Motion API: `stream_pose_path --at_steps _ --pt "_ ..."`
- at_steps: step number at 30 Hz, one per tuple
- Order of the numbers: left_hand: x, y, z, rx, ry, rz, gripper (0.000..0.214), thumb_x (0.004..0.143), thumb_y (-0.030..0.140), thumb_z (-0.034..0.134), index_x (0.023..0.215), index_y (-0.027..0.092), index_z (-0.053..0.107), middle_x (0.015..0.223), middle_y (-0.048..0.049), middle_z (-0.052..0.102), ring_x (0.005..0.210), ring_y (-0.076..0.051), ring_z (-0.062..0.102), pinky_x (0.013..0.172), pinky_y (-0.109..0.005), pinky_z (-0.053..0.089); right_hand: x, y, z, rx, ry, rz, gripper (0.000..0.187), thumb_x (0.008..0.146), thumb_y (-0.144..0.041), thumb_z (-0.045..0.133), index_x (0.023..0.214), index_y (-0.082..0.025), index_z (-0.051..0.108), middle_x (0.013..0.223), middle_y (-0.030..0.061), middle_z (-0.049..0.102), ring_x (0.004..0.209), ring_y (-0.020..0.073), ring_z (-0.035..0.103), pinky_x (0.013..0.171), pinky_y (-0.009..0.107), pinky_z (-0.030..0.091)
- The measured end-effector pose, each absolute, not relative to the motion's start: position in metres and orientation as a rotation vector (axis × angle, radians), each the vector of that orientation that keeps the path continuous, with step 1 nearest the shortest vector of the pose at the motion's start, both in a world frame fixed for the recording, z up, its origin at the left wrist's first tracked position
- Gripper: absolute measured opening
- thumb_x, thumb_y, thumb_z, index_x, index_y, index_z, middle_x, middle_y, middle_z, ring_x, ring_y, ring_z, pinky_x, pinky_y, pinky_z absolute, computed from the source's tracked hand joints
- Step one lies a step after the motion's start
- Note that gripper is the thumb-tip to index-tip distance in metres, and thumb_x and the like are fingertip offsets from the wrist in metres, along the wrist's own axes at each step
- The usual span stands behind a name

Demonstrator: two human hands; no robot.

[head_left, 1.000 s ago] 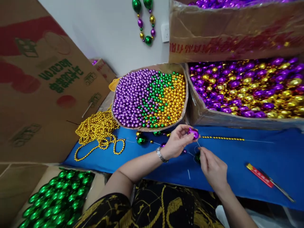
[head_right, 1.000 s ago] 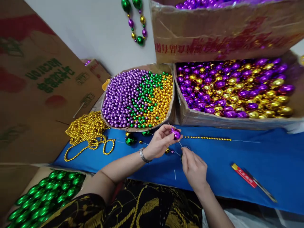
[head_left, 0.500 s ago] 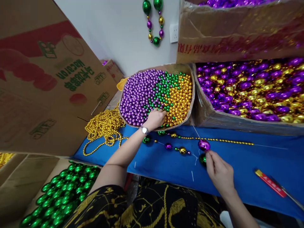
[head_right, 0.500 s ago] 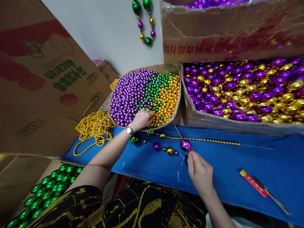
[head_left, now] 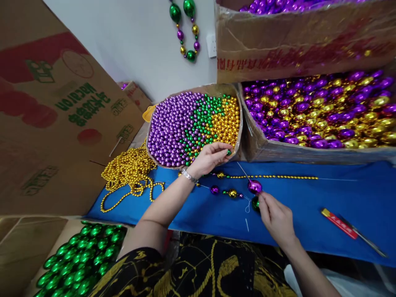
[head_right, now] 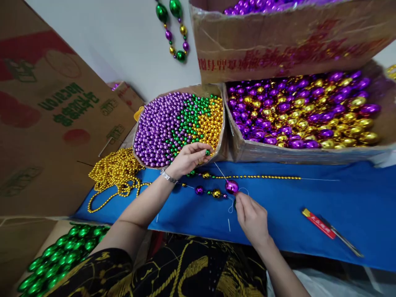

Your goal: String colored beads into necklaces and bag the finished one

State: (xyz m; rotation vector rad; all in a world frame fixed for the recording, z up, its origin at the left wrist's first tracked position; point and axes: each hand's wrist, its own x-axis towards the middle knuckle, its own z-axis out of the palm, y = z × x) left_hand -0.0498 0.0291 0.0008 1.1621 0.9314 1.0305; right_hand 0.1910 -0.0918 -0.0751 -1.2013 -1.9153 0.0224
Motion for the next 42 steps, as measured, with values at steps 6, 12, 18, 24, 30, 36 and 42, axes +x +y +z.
stream_pose_path --at_steps 6,12,18,24,30,36,42 --pt "-0.039 0.004 0.008 0.920 0.793 1.021 0.025 0.077 0.027 0.077 0.100 0.016 0.075 0.101 -0.0091 0.073 0.078 -0.011 0.067 0.072 -0.023 0.053 0.190 -0.091 -0.073 -1.194 -1.914 0.038 0.017 0.095 -0.020 0.050 0.099 -0.018 0.067 0.082 0.0047 0.074 0.068 0.0150 0.071 0.067 0.023 0.056" --pt "-0.030 0.003 0.006 0.952 0.801 1.035 0.025 0.076 0.026 0.078 0.098 0.016 0.074 0.095 -0.0070 0.072 0.074 -0.009 0.065 0.069 -0.021 0.051 0.192 -0.092 -0.076 -1.178 -1.922 0.025 0.017 0.094 -0.018 0.052 0.100 -0.017 0.067 0.085 0.0058 0.075 0.072 0.0157 0.072 0.069 0.023 0.057" --pt "-0.022 -0.003 0.012 1.205 0.883 1.059 0.021 0.075 0.022 0.078 0.095 0.016 0.074 0.093 -0.0057 0.071 0.080 -0.011 0.063 0.075 -0.022 0.050 0.193 -0.091 -0.079 -1.214 -1.901 -0.018 0.017 0.094 -0.019 0.052 0.101 -0.018 0.067 0.086 0.0059 0.075 0.072 0.0155 0.071 0.069 0.024 0.056" --pt "0.010 0.022 0.060 1.470 0.746 0.984 0.031 0.075 0.017 0.077 0.106 0.018 0.074 0.105 -0.0078 0.069 0.090 -0.016 0.063 0.083 -0.026 0.049 0.198 -0.088 -0.074 -1.223 -1.775 0.055 0.016 0.095 -0.016 0.048 0.099 -0.018 0.064 0.073 0.0024 0.068 0.062 0.0133 0.065 0.062 0.024 0.053" --pt "0.080 0.153 0.090 2.142 1.012 0.973 0.015 0.076 0.007 0.068 0.090 0.012 0.071 0.094 -0.0118 0.067 0.103 -0.026 0.060 0.105 -0.041 0.037 0.209 -0.089 -0.073 -1.253 -1.720 0.066 0.015 0.096 -0.016 0.047 0.095 -0.019 0.062 0.072 0.0014 0.068 0.062 0.0127 0.065 0.060 0.023 0.051" --pt "0.118 0.243 0.080 2.433 1.484 0.438 0.025 0.062 -0.005 0.066 0.083 0.009 0.065 0.100 -0.0201 0.064 0.117 -0.041 0.054 0.104 -0.058 0.035 0.219 -0.089 -0.079 -1.261 -1.706 0.098 0.016 0.096 -0.014 0.047 0.099 -0.019 0.061 0.075 0.0012 0.068 0.062 0.0126 0.066 0.059 0.023 0.052" --pt "0.096 0.214 0.081 2.331 1.241 0.622 0.026 0.069 0.006 0.072 0.092 0.012 0.063 0.106 -0.0156 0.064 0.109 -0.030 0.060 0.102 -0.046 0.041 0.225 -0.086 -0.075 -1.325 -1.699 0.058 0.016 0.098 -0.018 0.044 0.099 -0.018 0.061 0.075 0.0035 0.069 0.063 0.0142 0.067 0.060 0.023 0.053"
